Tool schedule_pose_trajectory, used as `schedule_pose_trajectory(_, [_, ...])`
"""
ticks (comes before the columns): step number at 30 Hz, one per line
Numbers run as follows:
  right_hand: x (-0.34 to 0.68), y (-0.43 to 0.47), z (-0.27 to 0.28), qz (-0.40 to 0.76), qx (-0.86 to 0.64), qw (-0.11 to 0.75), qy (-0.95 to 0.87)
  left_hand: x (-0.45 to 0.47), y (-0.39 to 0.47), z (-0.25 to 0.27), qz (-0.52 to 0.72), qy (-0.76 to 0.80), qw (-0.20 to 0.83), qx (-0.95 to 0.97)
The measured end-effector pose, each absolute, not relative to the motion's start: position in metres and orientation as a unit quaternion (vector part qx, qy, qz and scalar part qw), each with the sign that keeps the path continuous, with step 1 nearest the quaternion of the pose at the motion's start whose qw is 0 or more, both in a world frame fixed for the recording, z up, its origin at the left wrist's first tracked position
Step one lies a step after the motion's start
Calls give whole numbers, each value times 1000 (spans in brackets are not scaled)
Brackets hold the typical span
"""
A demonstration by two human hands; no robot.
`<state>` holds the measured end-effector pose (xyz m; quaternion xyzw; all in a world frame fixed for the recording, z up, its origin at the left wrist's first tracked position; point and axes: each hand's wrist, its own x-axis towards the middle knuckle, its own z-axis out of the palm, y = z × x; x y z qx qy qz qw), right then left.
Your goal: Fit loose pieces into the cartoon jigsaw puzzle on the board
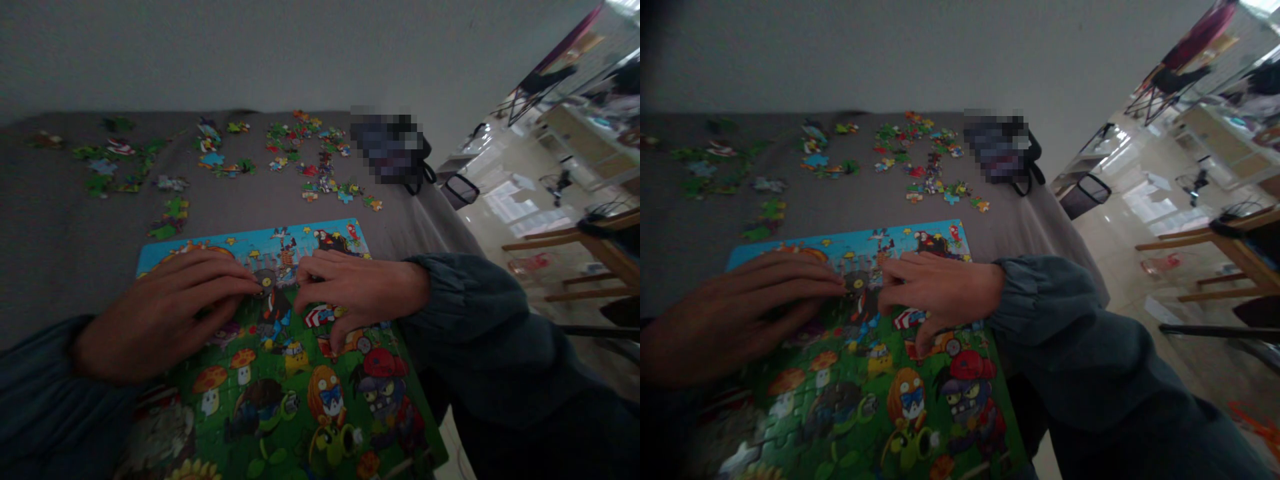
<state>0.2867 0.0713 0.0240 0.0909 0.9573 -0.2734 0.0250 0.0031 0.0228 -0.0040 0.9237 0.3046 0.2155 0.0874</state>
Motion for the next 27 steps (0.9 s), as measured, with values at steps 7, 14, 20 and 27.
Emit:
schedule_pose_trajectory(7, [286, 72, 28, -267, 108, 32, 957, 3, 24, -3, 209, 292, 82, 930])
schedule_pose_trajectory(14, [287, 73, 27, -268, 106, 28, 957, 3, 22, -2, 208, 306, 86, 925])
schedule_pose_trajectory(20, [290, 79, 28, -269, 108, -16, 957, 2, 22, -4, 219, 308, 88, 922])
schedule_pose_trajectory(27, [347, 155, 17, -24, 446, -258, 857, 2, 21, -1, 223, 300, 81, 924])
